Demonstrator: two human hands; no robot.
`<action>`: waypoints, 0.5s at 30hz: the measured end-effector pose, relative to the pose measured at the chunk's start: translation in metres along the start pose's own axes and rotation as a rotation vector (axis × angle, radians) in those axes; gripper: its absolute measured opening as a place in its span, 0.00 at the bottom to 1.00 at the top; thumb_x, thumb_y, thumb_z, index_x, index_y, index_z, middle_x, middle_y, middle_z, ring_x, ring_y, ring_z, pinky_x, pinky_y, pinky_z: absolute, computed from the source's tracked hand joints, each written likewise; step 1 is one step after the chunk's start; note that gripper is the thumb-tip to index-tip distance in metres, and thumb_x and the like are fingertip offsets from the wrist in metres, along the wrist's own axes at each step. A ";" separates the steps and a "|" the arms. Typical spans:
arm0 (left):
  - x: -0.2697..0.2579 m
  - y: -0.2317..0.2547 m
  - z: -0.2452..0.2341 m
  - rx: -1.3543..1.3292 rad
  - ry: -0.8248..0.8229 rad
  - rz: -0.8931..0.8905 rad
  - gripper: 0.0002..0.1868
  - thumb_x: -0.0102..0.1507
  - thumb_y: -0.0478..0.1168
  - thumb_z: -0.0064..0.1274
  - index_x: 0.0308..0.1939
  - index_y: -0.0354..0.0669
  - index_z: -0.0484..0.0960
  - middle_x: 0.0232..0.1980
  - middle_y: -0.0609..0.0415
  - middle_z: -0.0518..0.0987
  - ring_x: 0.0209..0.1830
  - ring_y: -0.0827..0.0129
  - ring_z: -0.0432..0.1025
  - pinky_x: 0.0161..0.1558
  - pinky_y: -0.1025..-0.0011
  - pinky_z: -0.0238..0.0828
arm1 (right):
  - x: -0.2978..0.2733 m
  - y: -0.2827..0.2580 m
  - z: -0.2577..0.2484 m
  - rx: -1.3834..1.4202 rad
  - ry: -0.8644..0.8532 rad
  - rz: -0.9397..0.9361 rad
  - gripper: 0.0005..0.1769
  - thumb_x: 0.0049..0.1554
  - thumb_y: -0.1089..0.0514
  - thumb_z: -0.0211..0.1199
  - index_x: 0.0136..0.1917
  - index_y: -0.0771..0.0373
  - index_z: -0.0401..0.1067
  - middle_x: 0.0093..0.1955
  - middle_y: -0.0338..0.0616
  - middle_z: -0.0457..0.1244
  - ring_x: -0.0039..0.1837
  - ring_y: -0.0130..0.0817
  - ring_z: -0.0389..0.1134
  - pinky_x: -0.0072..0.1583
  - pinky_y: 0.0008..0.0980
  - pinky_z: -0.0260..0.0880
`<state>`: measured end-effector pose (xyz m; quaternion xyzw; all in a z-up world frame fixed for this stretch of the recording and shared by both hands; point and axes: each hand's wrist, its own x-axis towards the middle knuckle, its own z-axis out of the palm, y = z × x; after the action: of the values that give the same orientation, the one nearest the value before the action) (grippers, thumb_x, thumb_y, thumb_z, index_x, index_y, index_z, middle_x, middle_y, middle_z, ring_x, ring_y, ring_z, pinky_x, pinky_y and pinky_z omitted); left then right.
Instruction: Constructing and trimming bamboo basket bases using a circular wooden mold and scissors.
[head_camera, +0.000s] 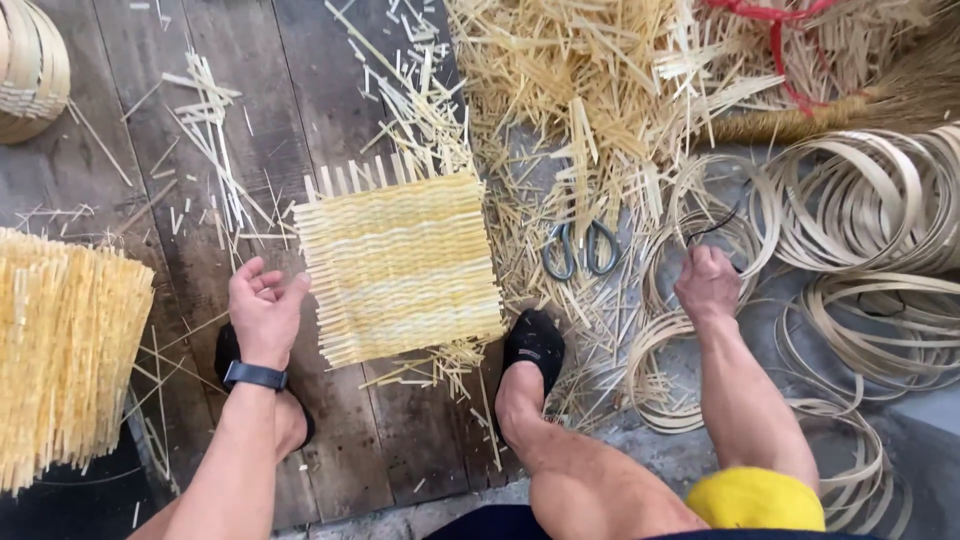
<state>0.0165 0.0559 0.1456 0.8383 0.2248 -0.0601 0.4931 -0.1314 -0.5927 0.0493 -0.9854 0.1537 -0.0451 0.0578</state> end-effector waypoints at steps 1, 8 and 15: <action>0.000 0.003 -0.001 -0.002 0.001 0.002 0.40 0.58 0.40 0.69 0.69 0.33 0.66 0.57 0.47 0.76 0.46 0.71 0.72 0.46 0.71 0.75 | 0.005 0.000 -0.007 0.000 0.003 0.000 0.05 0.61 0.59 0.64 0.50 0.61 0.75 0.50 0.52 0.68 0.54 0.50 0.70 0.56 0.47 0.72; -0.031 0.076 0.008 0.107 0.054 0.389 0.32 0.63 0.37 0.66 0.67 0.36 0.70 0.61 0.46 0.75 0.53 0.65 0.74 0.56 0.66 0.76 | 0.017 -0.051 -0.129 0.001 -0.015 -0.040 0.07 0.69 0.61 0.59 0.53 0.63 0.77 0.48 0.51 0.70 0.47 0.42 0.72 0.50 0.38 0.73; -0.124 0.237 0.059 0.006 -0.146 1.337 0.24 0.60 0.42 0.60 0.60 0.47 0.77 0.62 0.41 0.77 0.64 0.52 0.69 0.66 0.53 0.68 | 0.037 -0.243 -0.294 0.614 -0.078 -0.385 0.11 0.60 0.65 0.65 0.57 0.63 0.77 0.45 0.43 0.69 0.40 0.32 0.70 0.43 0.28 0.69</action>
<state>0.0162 -0.1314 0.3452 0.7923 -0.3767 0.2012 0.4358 -0.0554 -0.4037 0.3743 -0.9339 -0.0579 -0.0615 0.3474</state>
